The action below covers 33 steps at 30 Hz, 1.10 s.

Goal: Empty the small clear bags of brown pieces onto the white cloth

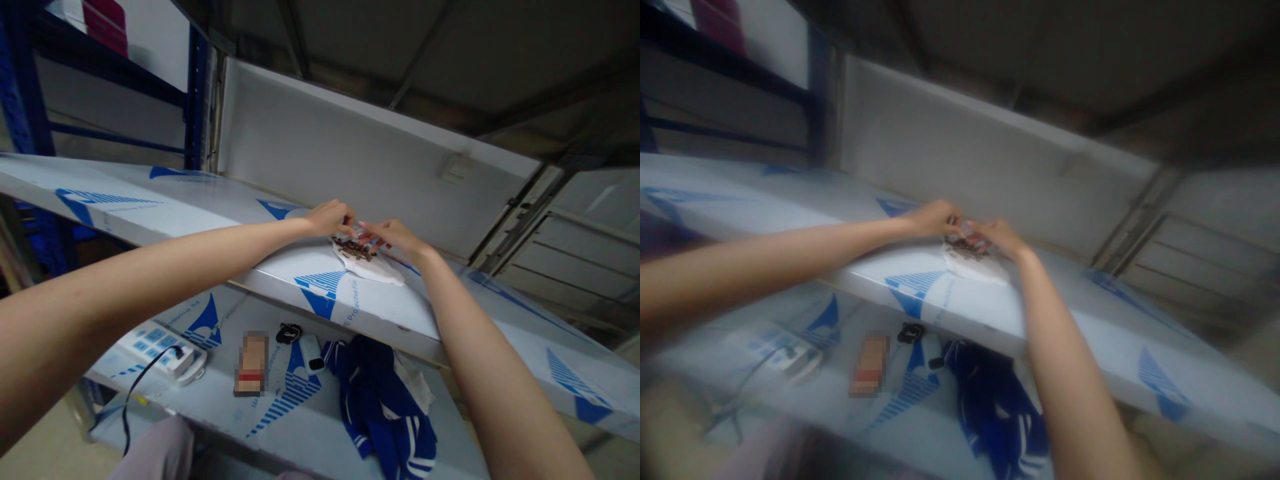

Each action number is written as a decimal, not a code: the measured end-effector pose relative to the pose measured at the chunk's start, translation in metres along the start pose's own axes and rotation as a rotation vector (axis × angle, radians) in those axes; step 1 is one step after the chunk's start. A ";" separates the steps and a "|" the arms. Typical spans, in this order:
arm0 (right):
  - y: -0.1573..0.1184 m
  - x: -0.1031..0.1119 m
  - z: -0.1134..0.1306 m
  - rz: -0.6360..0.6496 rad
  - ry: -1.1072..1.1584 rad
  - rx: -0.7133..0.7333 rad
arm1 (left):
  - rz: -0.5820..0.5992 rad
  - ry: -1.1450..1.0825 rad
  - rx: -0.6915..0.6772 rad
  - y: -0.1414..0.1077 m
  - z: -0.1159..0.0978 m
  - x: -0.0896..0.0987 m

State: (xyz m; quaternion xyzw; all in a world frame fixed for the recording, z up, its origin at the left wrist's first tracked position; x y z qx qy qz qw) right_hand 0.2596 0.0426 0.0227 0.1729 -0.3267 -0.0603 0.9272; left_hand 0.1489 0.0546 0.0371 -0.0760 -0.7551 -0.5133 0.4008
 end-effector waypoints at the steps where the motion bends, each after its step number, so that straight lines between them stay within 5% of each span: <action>1: 0.000 0.000 -0.001 0.001 0.000 -0.007 | -0.004 0.012 -0.011 0.000 -0.001 0.001; 9: -0.004 0.004 0.011 -0.061 -0.010 0.065 | 0.058 -0.103 -0.038 -0.005 -0.008 -0.005; 19: 0.002 0.010 -0.004 -0.056 -0.283 0.044 | 0.107 -0.502 0.156 -0.006 0.000 -0.009; 33: 0.009 0.010 -0.007 -0.075 -0.194 0.034 | 0.030 -0.282 -0.016 -0.005 -0.015 -0.005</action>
Point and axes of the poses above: each hand's wrist, its own y-axis towards the middle knuckle, its own x-axis out of the back of the hand, z = x × y, the point moved 9 cm from there along y, towards the middle knuckle, and after that the axes turned 12 degrees about -z, right-handed, at the moved point
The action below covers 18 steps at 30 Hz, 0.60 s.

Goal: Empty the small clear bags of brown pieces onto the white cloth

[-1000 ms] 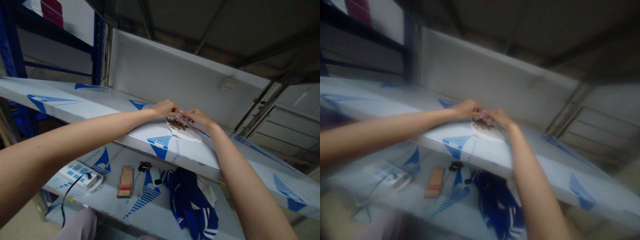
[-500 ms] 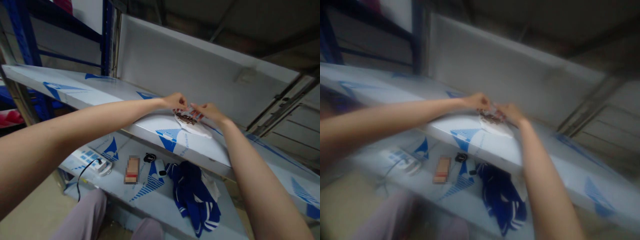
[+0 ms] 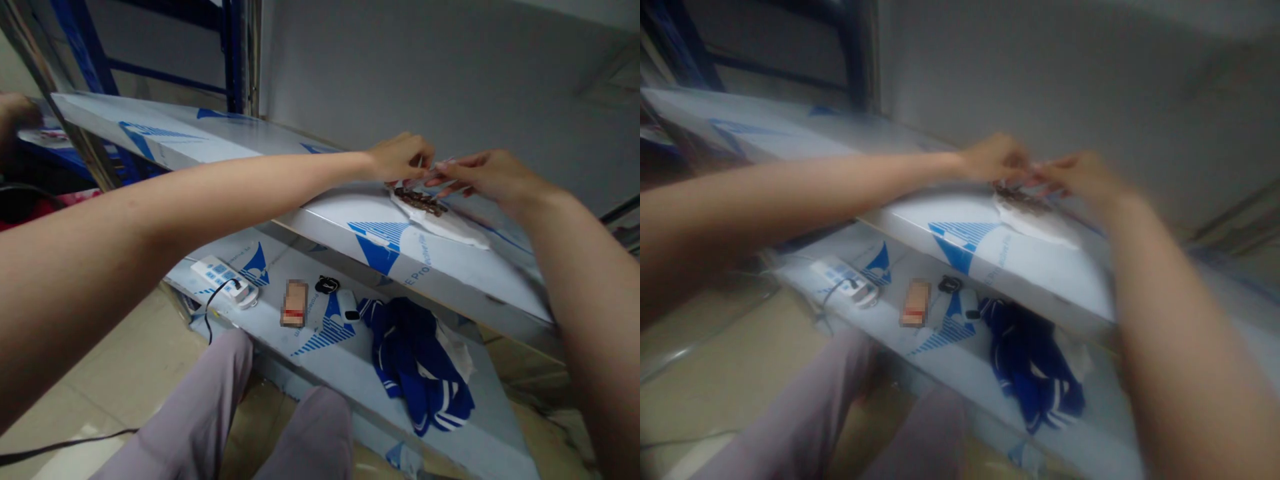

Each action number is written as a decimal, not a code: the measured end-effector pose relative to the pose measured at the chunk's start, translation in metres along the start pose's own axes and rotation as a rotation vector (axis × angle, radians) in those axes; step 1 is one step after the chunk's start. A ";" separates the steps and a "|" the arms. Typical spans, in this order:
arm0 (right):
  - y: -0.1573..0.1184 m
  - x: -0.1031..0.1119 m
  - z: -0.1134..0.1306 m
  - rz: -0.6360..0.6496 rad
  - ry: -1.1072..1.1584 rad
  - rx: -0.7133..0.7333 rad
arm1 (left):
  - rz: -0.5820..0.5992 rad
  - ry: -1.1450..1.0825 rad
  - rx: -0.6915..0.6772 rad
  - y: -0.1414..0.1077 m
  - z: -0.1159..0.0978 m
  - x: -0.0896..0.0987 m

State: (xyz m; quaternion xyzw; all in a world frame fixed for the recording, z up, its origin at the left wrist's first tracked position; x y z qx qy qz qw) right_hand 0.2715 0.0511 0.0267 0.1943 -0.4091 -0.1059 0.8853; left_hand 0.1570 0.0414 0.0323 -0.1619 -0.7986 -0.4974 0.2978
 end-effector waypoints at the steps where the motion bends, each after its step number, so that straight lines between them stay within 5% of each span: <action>1: 0.000 -0.001 0.002 0.003 -0.010 0.012 | 0.024 -0.011 0.021 -0.002 -0.001 -0.002; 6: -0.005 -0.003 0.009 -0.003 -0.034 0.035 | 0.077 -0.096 0.135 -0.006 -0.004 -0.003; 11: -0.010 0.002 0.015 -0.042 -0.120 0.030 | -0.022 -0.121 0.070 0.002 -0.003 0.006; 18: -0.002 0.002 0.014 -0.071 -0.017 0.106 | 0.009 -0.048 0.062 0.002 -0.003 0.000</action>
Point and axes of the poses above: each hand's wrist, its own y-axis towards the middle knuckle, its own x-axis out of the back of the hand, z = x × y, the point moved 9 cm from there along y, towards the middle knuckle, and after that the axes turned 12 degrees about -z, right-handed, at the moved point
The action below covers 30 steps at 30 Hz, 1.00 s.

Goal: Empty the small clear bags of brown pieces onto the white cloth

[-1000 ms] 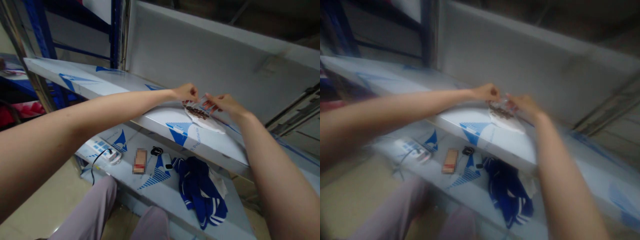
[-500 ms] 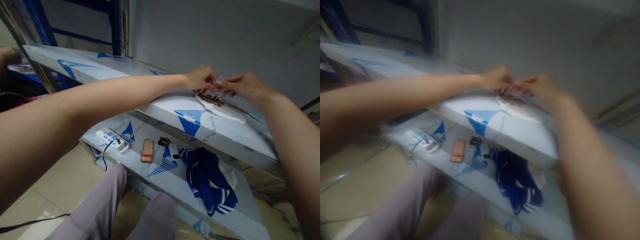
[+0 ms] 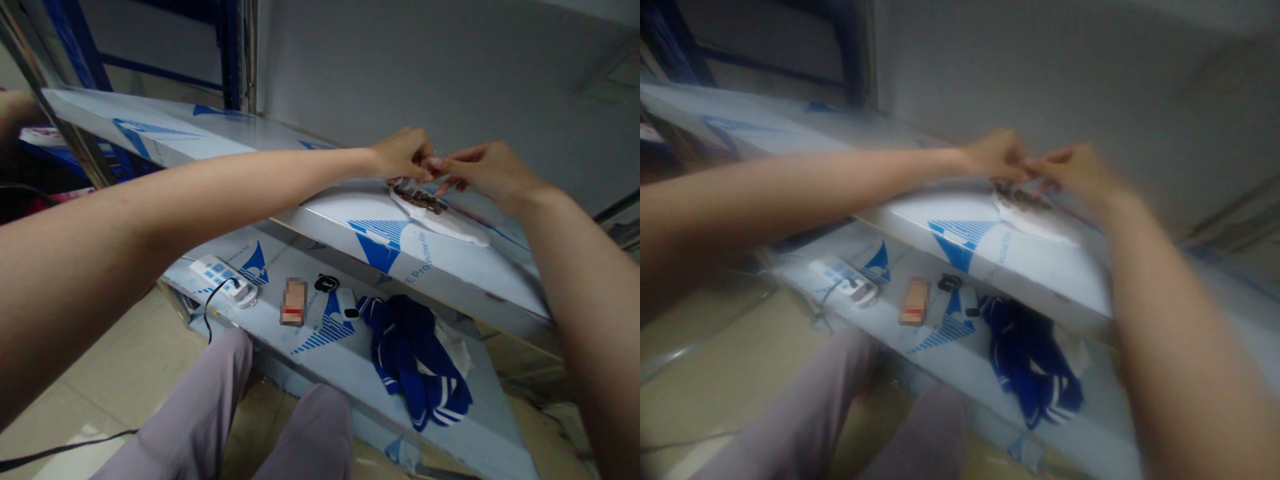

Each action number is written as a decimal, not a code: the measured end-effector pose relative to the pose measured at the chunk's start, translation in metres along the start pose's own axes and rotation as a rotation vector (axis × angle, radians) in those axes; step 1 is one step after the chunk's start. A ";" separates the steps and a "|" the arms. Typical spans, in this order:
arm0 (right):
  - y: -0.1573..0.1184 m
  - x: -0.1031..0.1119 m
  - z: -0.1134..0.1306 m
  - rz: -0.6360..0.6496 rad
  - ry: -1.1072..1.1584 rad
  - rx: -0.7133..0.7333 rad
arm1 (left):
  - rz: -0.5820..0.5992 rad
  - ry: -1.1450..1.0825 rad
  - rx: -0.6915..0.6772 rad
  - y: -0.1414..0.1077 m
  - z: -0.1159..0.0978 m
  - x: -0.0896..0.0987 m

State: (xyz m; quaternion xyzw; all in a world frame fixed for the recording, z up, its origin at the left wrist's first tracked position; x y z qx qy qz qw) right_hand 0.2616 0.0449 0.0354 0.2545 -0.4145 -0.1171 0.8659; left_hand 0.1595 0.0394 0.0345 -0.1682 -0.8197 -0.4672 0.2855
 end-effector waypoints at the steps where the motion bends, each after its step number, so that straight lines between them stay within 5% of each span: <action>1: 0.001 0.000 -0.002 -0.001 0.009 -0.004 | 0.001 -0.005 0.001 0.000 0.000 0.000; 10: -0.003 0.000 -0.002 0.042 0.060 -0.068 | 0.027 -0.122 0.057 -0.004 0.002 -0.002; 20: -0.004 0.003 0.001 0.086 0.030 -0.097 | -0.196 0.081 -0.044 0.006 -0.003 0.008; 30: -0.004 -0.003 -0.008 0.151 -0.010 -0.042 | -0.261 0.149 -0.019 0.007 0.010 0.025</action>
Point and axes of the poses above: each hand's wrist, its own y-axis towards the middle knuckle, its own x-axis out of the back of the hand, z = x × y, the point moved 9 cm from there along y, towards the middle knuckle, and after that the axes turned 12 degrees about -z, right-handed, at the moved point
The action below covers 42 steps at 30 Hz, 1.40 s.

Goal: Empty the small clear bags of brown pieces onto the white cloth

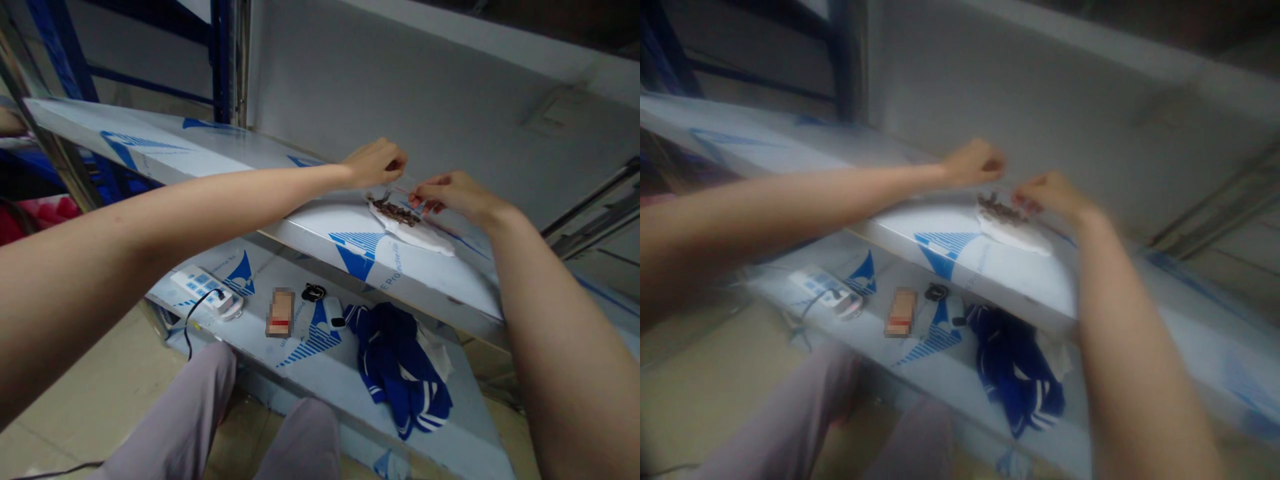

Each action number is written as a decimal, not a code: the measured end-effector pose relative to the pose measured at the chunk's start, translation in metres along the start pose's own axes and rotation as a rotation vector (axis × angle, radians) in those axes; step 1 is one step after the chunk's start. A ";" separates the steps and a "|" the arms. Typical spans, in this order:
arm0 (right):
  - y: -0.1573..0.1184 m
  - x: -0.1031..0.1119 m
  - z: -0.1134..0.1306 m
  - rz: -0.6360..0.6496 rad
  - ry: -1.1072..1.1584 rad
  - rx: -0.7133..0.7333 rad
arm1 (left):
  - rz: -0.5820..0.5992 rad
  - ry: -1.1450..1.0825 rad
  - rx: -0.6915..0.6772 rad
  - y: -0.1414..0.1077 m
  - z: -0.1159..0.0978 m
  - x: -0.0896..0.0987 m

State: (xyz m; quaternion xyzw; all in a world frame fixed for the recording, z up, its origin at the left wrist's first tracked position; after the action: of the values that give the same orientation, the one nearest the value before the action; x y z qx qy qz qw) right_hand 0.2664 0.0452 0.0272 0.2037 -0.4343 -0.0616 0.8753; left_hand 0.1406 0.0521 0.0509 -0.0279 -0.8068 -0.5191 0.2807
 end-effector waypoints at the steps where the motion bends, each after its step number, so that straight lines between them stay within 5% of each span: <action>1: -0.001 -0.002 0.002 0.004 -0.009 0.007 | 0.005 0.018 -0.008 -0.001 0.001 0.000; 9: -0.009 -0.012 0.022 -0.032 0.053 0.037 | 0.058 0.147 -0.070 -0.008 -0.016 -0.012; 13: -0.001 -0.004 0.016 -0.106 0.050 0.055 | 0.069 0.115 0.009 -0.010 -0.015 -0.013; 18: 0.004 0.012 0.013 -0.225 0.150 0.029 | 0.209 -0.067 0.195 -0.016 -0.006 -0.020; 27: 0.004 0.021 0.019 -0.283 0.290 0.044 | 0.244 -0.463 0.387 -0.018 0.010 -0.030; 31: 0.003 0.018 0.019 -0.264 0.281 0.045 | 0.185 -0.610 0.530 -0.019 0.022 -0.030; 42: -0.002 -0.003 0.007 -0.043 0.200 -0.014 | 0.053 -0.585 0.505 -0.018 0.038 -0.020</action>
State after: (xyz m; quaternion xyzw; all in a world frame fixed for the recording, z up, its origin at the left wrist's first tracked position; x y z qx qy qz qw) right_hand 0.2595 0.0418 0.0277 0.2118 -0.3397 -0.0626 0.9142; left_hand 0.1354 0.0812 0.0145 -0.1257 -0.9542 -0.2668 0.0501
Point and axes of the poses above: each hand's wrist, its own y-axis towards the middle knuckle, its own x-axis out of the back of the hand, z = x × y, the point moved 9 cm from there along y, towards the middle knuckle, and after that the axes turned 12 degrees about -z, right-handed, at the moved point
